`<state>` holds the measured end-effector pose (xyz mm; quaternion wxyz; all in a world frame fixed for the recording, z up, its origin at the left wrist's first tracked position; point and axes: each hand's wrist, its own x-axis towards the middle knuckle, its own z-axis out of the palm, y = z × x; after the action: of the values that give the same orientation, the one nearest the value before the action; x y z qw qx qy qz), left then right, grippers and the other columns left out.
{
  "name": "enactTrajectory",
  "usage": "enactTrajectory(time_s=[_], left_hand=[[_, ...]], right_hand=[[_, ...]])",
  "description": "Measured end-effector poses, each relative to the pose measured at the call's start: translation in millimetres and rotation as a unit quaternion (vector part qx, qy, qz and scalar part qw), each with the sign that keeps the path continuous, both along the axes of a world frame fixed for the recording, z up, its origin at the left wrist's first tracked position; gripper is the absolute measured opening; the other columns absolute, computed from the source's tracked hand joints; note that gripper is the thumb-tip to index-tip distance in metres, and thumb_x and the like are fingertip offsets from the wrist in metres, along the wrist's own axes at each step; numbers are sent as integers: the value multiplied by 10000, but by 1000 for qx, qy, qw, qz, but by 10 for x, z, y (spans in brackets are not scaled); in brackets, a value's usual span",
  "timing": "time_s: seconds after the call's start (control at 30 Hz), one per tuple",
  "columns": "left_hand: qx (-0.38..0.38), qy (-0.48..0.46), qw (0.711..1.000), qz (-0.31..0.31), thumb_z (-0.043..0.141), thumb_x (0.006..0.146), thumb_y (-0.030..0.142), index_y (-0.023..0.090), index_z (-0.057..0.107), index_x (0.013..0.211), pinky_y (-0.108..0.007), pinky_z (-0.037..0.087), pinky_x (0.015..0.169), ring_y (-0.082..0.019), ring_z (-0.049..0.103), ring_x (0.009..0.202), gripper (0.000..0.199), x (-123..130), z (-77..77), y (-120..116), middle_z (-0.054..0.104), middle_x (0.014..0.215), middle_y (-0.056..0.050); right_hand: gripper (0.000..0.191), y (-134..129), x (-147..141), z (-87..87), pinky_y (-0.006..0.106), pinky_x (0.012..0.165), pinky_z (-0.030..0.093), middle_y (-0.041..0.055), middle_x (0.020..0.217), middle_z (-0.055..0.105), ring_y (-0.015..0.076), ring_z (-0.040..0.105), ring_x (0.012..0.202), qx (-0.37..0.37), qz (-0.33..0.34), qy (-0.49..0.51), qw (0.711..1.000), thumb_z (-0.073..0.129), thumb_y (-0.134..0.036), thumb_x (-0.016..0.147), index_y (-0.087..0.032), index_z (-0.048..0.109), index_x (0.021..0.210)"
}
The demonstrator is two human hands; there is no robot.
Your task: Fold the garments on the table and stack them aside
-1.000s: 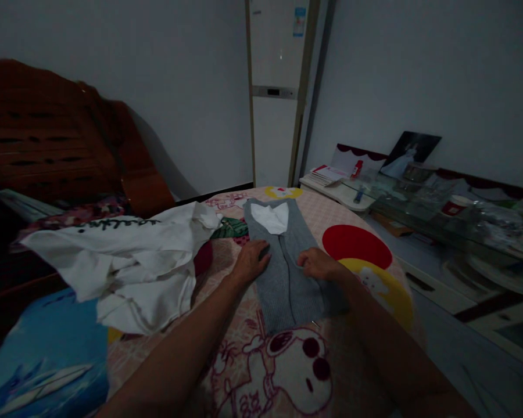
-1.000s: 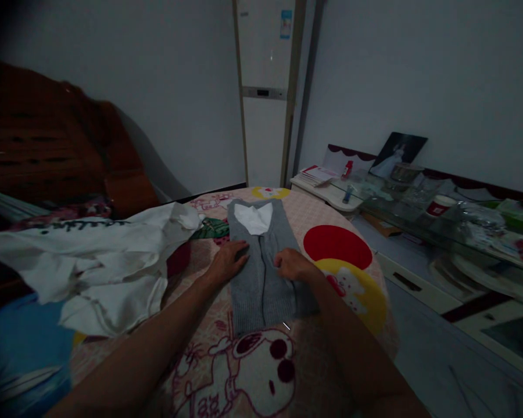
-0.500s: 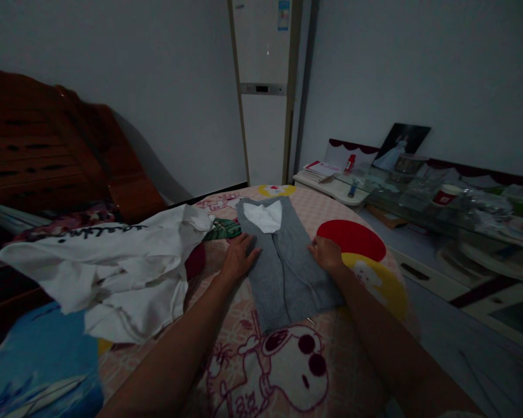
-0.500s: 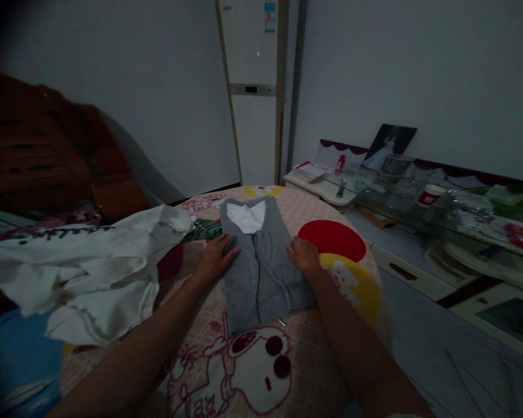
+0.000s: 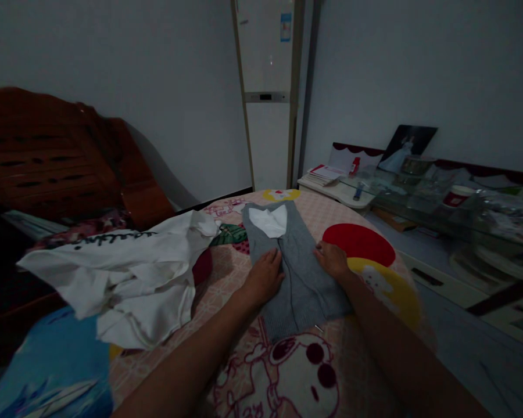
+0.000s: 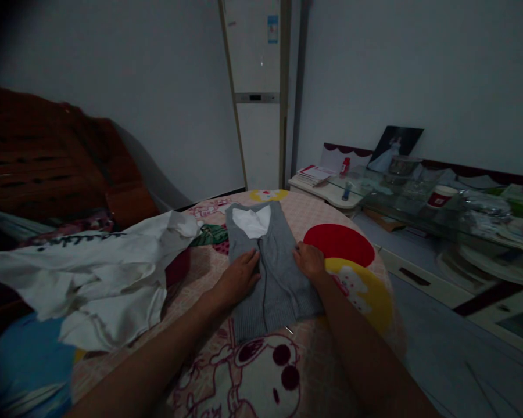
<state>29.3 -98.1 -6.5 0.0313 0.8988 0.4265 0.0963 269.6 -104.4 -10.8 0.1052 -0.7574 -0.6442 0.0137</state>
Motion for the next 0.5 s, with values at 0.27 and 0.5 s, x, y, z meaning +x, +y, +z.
enactTrajectory(time_s=[0.27,0.5], left_hand=[[-55,-3,995,-83,486,933,218,171,621,1108,-328,505,887,-231,641,1022,225,214,203,-359,678,1073,-99],[-89,46,973,-206,626,873,447,193,588,1175,-341,529,754,-262,658,947,397,280,312,-705,641,1072,-97]], right_hand=[[275,58,85,-64,282,797,467,84,1063,744,220,677,1016,17,-1,48,999,504,-346,954,-205,696,1089],[257,71,133,-63,267,771,466,65,1018,753,204,685,972,29,-1,87,996,522,-328,927,-212,724,1036]])
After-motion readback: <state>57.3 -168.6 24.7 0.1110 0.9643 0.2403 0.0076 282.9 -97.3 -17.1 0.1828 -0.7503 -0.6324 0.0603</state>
